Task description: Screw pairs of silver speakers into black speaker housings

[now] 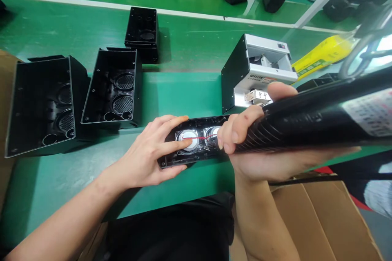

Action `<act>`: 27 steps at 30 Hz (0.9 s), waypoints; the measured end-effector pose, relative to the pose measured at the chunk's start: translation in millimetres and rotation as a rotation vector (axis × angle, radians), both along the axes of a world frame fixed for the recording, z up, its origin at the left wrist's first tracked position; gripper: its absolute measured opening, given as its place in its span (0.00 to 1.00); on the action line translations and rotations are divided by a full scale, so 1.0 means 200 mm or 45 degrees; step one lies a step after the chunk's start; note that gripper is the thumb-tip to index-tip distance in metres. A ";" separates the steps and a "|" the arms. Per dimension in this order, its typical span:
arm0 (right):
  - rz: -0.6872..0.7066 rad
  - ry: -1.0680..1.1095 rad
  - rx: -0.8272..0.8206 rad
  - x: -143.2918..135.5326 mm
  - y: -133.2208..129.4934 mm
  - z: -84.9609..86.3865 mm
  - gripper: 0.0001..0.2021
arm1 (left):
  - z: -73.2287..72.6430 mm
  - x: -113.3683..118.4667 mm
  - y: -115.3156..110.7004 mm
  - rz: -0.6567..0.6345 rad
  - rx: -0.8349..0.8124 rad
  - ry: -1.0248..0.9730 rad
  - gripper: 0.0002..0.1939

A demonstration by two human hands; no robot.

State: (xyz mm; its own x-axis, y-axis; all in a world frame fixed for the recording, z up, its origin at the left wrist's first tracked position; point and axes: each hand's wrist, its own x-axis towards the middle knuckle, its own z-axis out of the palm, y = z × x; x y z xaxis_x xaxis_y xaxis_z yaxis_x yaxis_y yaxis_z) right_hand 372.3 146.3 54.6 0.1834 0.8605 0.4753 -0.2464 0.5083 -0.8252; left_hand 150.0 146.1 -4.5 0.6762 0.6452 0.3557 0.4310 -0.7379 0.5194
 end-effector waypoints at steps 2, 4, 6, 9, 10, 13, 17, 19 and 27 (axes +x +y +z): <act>-0.018 -0.010 -0.020 0.00 0.00 -0.01 0.28 | 0.00 0.00 0.00 0.000 0.004 -0.004 0.23; -0.047 -0.017 -0.056 0.00 0.00 -0.01 0.28 | 0.00 0.00 0.00 0.001 0.008 -0.004 0.23; -0.049 -0.015 -0.075 0.00 -0.01 -0.01 0.29 | 0.00 0.00 0.00 0.003 0.012 -0.001 0.23; -0.025 -0.020 -0.097 0.00 -0.01 -0.01 0.28 | 0.00 0.00 0.00 0.002 0.013 0.006 0.24; -0.010 -0.018 -0.091 0.01 -0.02 -0.01 0.28 | 0.00 0.00 0.00 0.003 0.013 0.009 0.24; 0.051 -0.018 -0.069 0.01 -0.02 -0.01 0.26 | 0.00 0.00 0.00 0.005 0.016 0.006 0.24; 0.070 -0.014 -0.086 0.01 -0.04 0.00 0.21 | 0.00 0.00 0.00 0.004 0.009 0.012 0.24; 0.061 -0.017 -0.076 0.01 -0.05 0.00 0.21 | 0.00 0.00 0.00 0.007 0.007 0.016 0.24; 0.245 0.015 -0.060 0.07 -0.06 -0.01 0.24 | -0.01 0.00 0.00 0.005 0.007 -0.011 0.24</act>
State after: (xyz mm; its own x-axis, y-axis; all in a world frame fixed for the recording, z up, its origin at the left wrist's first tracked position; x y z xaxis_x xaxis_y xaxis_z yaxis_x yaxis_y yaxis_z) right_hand 386.4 135.2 51.6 0.0188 0.9015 0.4324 -0.3449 0.4118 -0.8435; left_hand 149.8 146.2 -6.2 0.6705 0.6458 0.3652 0.4293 -0.7392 0.5190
